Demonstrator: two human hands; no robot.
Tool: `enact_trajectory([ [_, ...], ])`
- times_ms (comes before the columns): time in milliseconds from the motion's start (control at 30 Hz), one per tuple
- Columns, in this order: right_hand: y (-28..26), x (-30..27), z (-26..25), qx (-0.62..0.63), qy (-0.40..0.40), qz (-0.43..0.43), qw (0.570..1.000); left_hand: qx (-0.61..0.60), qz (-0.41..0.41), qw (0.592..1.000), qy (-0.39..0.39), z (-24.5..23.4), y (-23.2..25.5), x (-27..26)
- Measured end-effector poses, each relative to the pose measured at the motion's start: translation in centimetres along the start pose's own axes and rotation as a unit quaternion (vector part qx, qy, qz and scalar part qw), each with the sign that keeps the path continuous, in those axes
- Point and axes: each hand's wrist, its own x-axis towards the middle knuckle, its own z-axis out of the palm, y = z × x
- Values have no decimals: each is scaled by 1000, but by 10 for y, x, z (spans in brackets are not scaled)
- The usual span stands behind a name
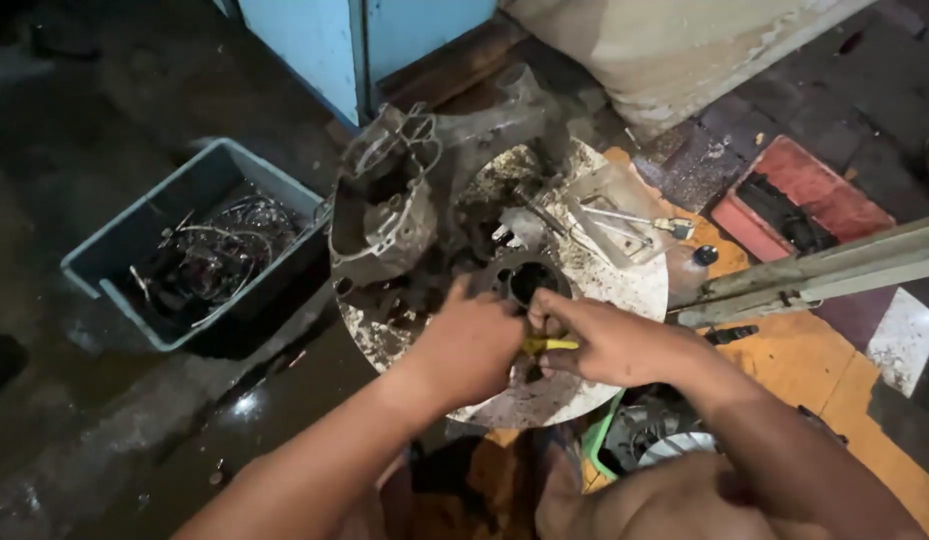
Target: The person cleans a large, greasy mechanical part, likely an engine casing, using a yellow brush and a black cloth. They scrub the surface and wipe away grime while the part rests on a white circular stand. The person also handles smaller components and tools nearby.
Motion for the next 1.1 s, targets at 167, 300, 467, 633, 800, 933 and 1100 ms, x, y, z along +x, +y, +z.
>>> enact_trajectory([
  [167,14,-11,-15,72,35,-8,997,2,21,1000,-2,-12,0,-1],
  [300,17,-22,-40,135,198,35,970,6,-40,991,-128,-75,8,-17],
  [467,26,10,-14,-84,209,31,974,21,-88,988,-128,-47,-26,-11],
  [633,5,30,6,-197,186,95,958,62,-95,986,-121,-18,-30,-4],
  [800,22,57,14,-218,191,123,949,77,-73,989,-103,0,-39,2],
  [933,36,73,15,-213,198,116,950,82,-101,986,-100,-8,-32,11],
  [1100,-5,52,10,-124,240,169,948,91,-108,984,-111,1,-38,23],
])
